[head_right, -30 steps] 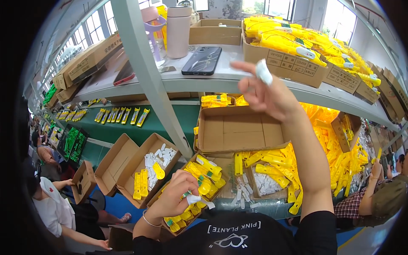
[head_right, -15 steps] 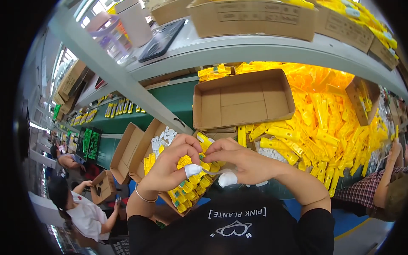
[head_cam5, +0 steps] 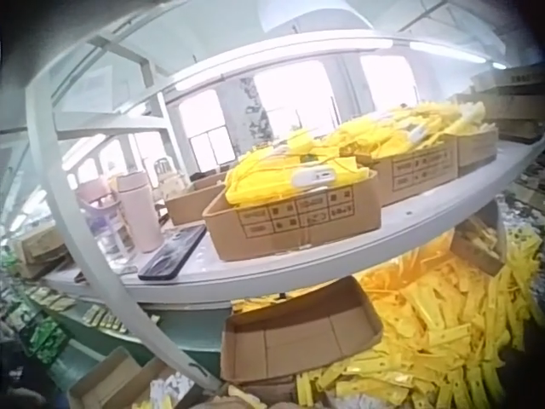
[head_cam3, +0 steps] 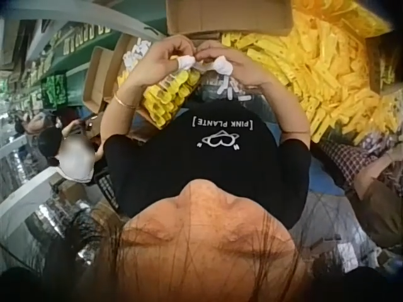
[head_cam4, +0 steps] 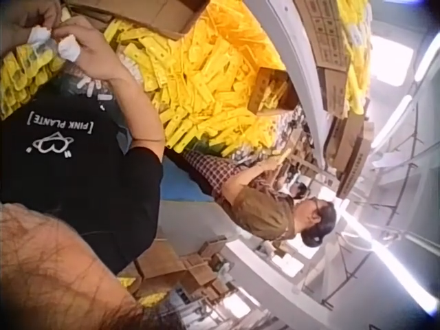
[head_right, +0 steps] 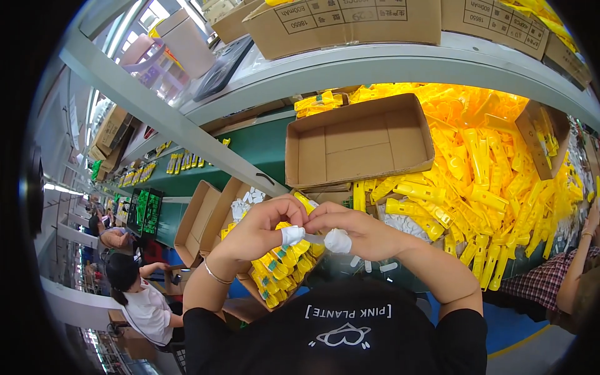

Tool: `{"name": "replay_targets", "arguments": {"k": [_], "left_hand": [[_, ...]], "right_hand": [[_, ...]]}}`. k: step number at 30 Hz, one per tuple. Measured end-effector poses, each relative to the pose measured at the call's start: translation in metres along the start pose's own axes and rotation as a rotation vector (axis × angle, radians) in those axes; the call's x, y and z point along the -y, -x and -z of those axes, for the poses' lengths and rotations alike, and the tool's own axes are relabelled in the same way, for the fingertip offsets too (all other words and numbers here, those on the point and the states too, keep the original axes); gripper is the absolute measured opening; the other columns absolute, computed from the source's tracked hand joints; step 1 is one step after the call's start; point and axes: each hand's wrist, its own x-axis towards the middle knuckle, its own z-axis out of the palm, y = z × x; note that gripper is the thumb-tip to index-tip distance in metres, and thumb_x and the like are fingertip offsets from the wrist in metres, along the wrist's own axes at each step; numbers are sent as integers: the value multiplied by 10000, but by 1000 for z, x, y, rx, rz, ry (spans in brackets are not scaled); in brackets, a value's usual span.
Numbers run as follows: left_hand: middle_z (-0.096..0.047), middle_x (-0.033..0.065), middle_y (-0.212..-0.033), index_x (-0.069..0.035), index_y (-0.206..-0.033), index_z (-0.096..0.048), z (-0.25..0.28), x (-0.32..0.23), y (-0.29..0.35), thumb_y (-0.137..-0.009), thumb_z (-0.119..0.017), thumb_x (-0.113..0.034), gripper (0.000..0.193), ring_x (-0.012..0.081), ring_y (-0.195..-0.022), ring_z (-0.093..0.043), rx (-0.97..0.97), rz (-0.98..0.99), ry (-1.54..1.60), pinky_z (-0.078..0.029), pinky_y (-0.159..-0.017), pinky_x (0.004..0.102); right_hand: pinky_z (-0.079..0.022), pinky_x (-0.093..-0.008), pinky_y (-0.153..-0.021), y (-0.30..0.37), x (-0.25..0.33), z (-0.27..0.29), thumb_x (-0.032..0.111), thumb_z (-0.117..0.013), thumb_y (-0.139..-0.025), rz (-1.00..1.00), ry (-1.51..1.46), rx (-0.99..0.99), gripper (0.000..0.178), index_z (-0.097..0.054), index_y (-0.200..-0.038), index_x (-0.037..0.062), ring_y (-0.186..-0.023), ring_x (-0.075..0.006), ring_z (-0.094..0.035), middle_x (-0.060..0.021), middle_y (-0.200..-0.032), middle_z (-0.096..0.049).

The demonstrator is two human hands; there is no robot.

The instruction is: Assembling yellow plastic flashlights by inserting internal components and circuit boards into the housing.

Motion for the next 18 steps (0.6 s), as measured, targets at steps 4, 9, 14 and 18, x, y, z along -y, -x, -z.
{"name": "replay_targets", "arguments": {"k": [4,9,14,18], "left_hand": [[-542,44,-881,-14,-819,-534,-1,2,-2,-788,-616,-47,93,122,-803,-513,-10,29,-25,-433,-732,261],[-550,23,-802,-19,-821,-545,-2,2,-7,-792,-620,-57,90,101,-747,-508,-17,99,36,-436,-682,245],[-539,-3,-844,-21,-849,-536,2,5,-9,-790,-596,14,90,73,-786,-497,-9,213,113,-421,-714,211],[-552,-12,-798,-19,-869,-565,1,2,-20,-786,-594,2,90,69,-737,-506,10,252,22,-426,-664,210]], "right_hand": [[-330,-320,-939,3,-3,0,350,-471,-918,-23,-123,-30,430,-505,-1160,-3,-1073,-215,-441,-109,-1111,-456],[-334,-321,-929,4,-9,1,424,-433,-918,-38,-209,-39,497,-513,-1161,-2,-1070,-214,-438,-109,-1112,-461],[-326,-331,-935,0,-6,-1,493,-418,-899,-147,-338,-81,569,-529,-1145,-9,-1080,-206,-429,-103,-1145,-445],[-312,-332,-946,5,-10,-1,539,-433,-873,-172,-399,-116,622,-534,-1129,-19,-1095,-202,-416,-99,-1156,-438]]}}
